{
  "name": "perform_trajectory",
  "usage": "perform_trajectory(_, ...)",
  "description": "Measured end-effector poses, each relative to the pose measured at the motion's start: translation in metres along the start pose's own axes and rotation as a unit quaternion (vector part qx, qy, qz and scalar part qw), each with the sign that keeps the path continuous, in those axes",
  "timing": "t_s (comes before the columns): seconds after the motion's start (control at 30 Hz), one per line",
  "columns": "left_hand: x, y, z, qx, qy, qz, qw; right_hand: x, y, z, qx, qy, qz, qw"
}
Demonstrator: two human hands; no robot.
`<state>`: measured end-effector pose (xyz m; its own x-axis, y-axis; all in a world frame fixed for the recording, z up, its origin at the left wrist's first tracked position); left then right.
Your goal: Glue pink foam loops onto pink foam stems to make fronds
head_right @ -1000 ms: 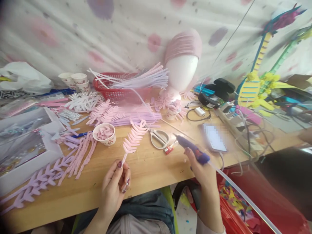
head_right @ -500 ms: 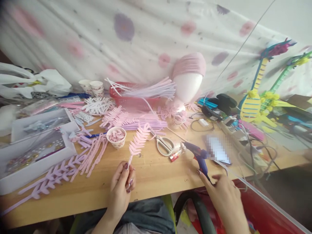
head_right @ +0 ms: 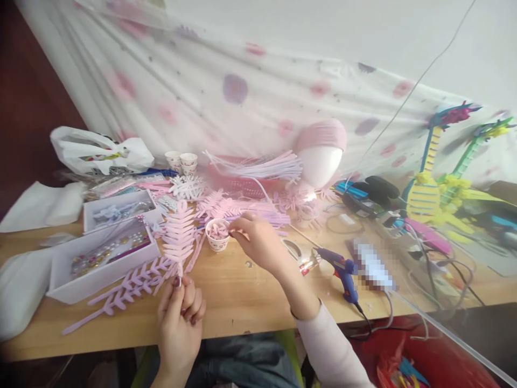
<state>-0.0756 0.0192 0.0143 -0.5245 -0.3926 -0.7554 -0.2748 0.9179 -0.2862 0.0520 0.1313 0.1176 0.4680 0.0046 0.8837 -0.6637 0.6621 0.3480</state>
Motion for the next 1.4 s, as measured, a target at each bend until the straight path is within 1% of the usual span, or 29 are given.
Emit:
perform_trajectory(0.03, 0.002, 0.0, -0.003, -0.009, -0.005, 0.0, 1.0, -0.009, 0.017, -0.001, 0.013, -0.031, 0.039, 0.999)
perform_trajectory(0.07, 0.004, 0.001, -0.006, -0.016, -0.01, 0.001, 1.0, -0.016, 0.03, -0.003, 0.021, -0.038, 0.056, 0.997)
perform_trajectory(0.13, 0.008, 0.002, -0.01, -0.023, -0.018, 0.001, 1.0, -0.028, 0.047, -0.006, 0.031, -0.044, 0.079, 0.995)
perform_trajectory(0.2, 0.01, 0.003, -0.012, -0.023, -0.022, -0.002, 0.999, -0.034, 0.054, -0.009, 0.038, -0.036, 0.085, 0.995)
perform_trajectory(0.27, 0.012, 0.003, -0.012, -0.019, -0.027, -0.004, 0.999, -0.036, 0.056, -0.012, 0.045, -0.02, 0.081, 0.996)
perform_trajectory(0.37, 0.011, 0.003, -0.01, -0.006, -0.029, -0.005, 1.0, -0.03, 0.053, -0.02, 0.051, 0.023, 0.053, 0.997)
perform_trajectory(0.47, 0.007, 0.002, -0.006, 0.002, -0.025, -0.002, 1.0, -0.021, 0.047, -0.029, 0.046, 0.081, 0.003, 0.996)
perform_trajectory(0.53, 0.003, 0.001, -0.005, -0.002, -0.024, -0.001, 1.0, -0.016, 0.037, -0.031, 0.037, 0.124, -0.037, 0.991)
perform_trajectory(0.6, -0.002, 0.001, -0.004, -0.006, -0.022, -0.008, 1.0, -0.015, 0.019, -0.027, 0.028, 0.168, -0.066, 0.983)
perform_trajectory(0.67, -0.008, 0.001, -0.003, -0.01, -0.015, -0.017, 1.0, -0.02, -0.004, -0.017, 0.005, 0.25, -0.085, 0.964)
perform_trajectory(0.7, -0.012, 0.001, -0.002, -0.01, -0.008, -0.019, 1.0, -0.025, -0.018, -0.013, -0.022, 0.336, -0.102, 0.936)
perform_trajectory(0.73, -0.017, 0.001, -0.002, -0.014, -0.002, -0.014, 1.0, -0.031, -0.031, -0.009, -0.051, 0.413, -0.12, 0.902)
perform_trajectory(0.8, -0.027, -0.001, 0.002, -0.009, 0.013, 0.002, 1.0, -0.044, -0.057, -0.001, -0.101, 0.522, -0.151, 0.833)
perform_trajectory(0.87, -0.036, -0.004, 0.01, 0.014, 0.016, 0.022, 1.0, -0.056, -0.078, 0.002, -0.133, 0.575, -0.174, 0.788)
perform_trajectory(0.93, -0.044, -0.007, 0.019, 0.052, 0.016, 0.044, 0.998, -0.064, -0.093, 0.001, -0.151, 0.6, -0.194, 0.761)
perform_trajectory(1.03, -0.052, -0.011, 0.034, 0.103, 0.027, 0.065, 0.992, -0.068, -0.107, -0.005, -0.157, 0.622, -0.211, 0.738)
perform_trajectory(1.13, -0.058, -0.01, 0.046, 0.137, 0.042, 0.079, 0.986, -0.067, -0.117, -0.014, -0.157, 0.633, -0.215, 0.727)
perform_trajectory(1.27, -0.064, -0.008, 0.059, 0.176, 0.056, 0.101, 0.978, -0.062, -0.127, -0.027, -0.161, 0.608, -0.244, 0.738)
perform_trajectory(1.4, -0.067, -0.006, 0.069, 0.194, 0.068, 0.097, 0.974, -0.059, -0.135, -0.037, -0.178, 0.594, -0.261, 0.74)
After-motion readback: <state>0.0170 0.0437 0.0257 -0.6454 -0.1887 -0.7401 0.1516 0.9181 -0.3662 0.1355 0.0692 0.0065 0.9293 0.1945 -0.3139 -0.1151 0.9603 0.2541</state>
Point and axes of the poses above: each hand's wrist, its own y-axis towards the middle knuckle, its own x-axis out of the back of the hand, z = x × y, the point moved 4 cm from there along y, towards the middle knuckle, and after that the axes turned 10 degrees about x, right-handed, at the moved point
